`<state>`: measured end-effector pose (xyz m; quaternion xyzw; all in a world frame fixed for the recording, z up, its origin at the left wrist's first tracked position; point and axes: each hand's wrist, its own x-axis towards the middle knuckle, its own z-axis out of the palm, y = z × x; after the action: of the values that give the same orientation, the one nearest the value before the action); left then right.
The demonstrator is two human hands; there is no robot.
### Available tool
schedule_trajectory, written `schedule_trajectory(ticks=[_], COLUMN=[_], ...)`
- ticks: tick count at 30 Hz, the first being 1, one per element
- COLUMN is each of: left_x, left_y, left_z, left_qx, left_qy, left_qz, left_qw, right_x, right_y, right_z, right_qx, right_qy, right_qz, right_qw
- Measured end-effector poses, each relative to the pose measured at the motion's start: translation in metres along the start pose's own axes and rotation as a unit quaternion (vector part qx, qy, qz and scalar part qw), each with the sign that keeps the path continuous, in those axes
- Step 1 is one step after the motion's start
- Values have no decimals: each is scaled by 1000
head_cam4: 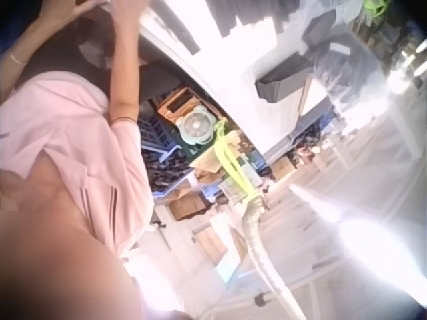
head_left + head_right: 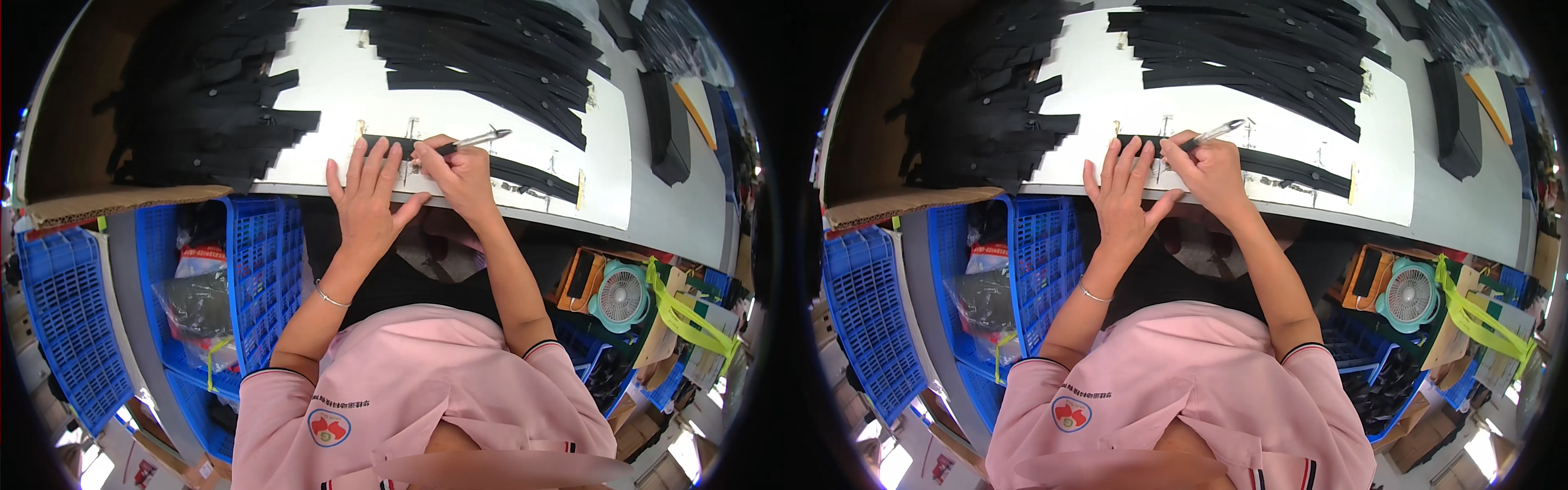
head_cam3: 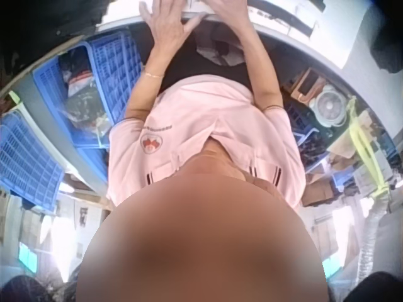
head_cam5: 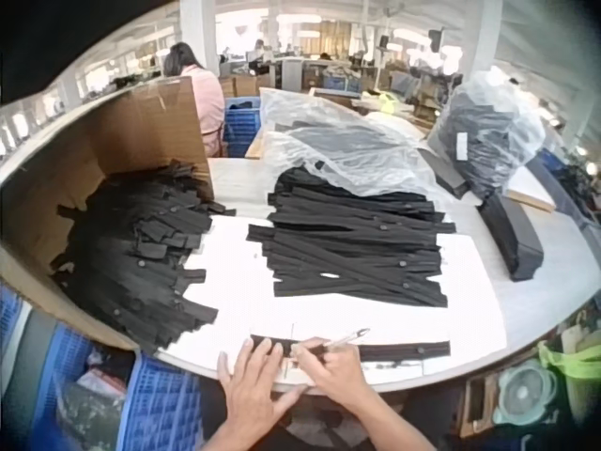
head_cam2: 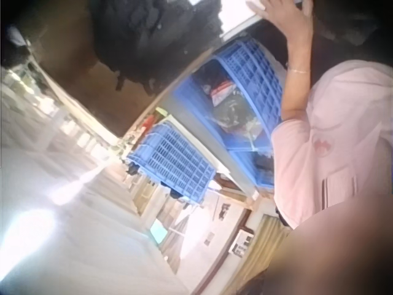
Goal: The recorder uses a pen and a measuring guide to mark positions on black strips of material, possibly for assembly or sewing.
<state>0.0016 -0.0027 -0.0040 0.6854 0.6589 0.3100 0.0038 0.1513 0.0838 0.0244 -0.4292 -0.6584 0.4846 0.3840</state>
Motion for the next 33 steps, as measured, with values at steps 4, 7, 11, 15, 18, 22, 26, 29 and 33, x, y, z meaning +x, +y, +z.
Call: schedule_trajectory(ticks=[4, 7, 11, 15, 18, 22, 26, 29, 33], left_x=[-3, -4, -3, -3, 2, 3, 10, 29, 48], left_y=[-1, -1, -1, -3, 0, 3, 17, 47, 68], left_z=[1, 2, 2, 3, 1, -2, 1, 9, 33], left_qx=[6, 12, 17, 21, 15, 6, -37, -120, -219], left_qy=[-6, -1, -5, -7, -12, -26, -4, 25, 16], left_qz=[1, 12, 14, 14, 13, 5, 8, 45, 49], left_qw=[1000, 1000, 1000, 1000, 1000, 1000, 999, 991, 974], right_x=[-19, -30, -30, -27, -25, -21, -24, -26, -27], right_y=[-7, -4, 11, 15, 9, 20, 23, 23, 18], right_z=[-30, -60, -76, -74, -76, -75, -76, -73, -69], right_qx=[-46, -41, -53, -81, -79, -109, -118, -109, -124], right_qy=[124, 218, 218, 202, 206, 185, 189, 193, 194], right_qz=[-26, -38, 48, 29, 11, -32, -30, -52, -41], right_qw=[991, 974, 973, 976, 975, 976, 974, 974, 972])
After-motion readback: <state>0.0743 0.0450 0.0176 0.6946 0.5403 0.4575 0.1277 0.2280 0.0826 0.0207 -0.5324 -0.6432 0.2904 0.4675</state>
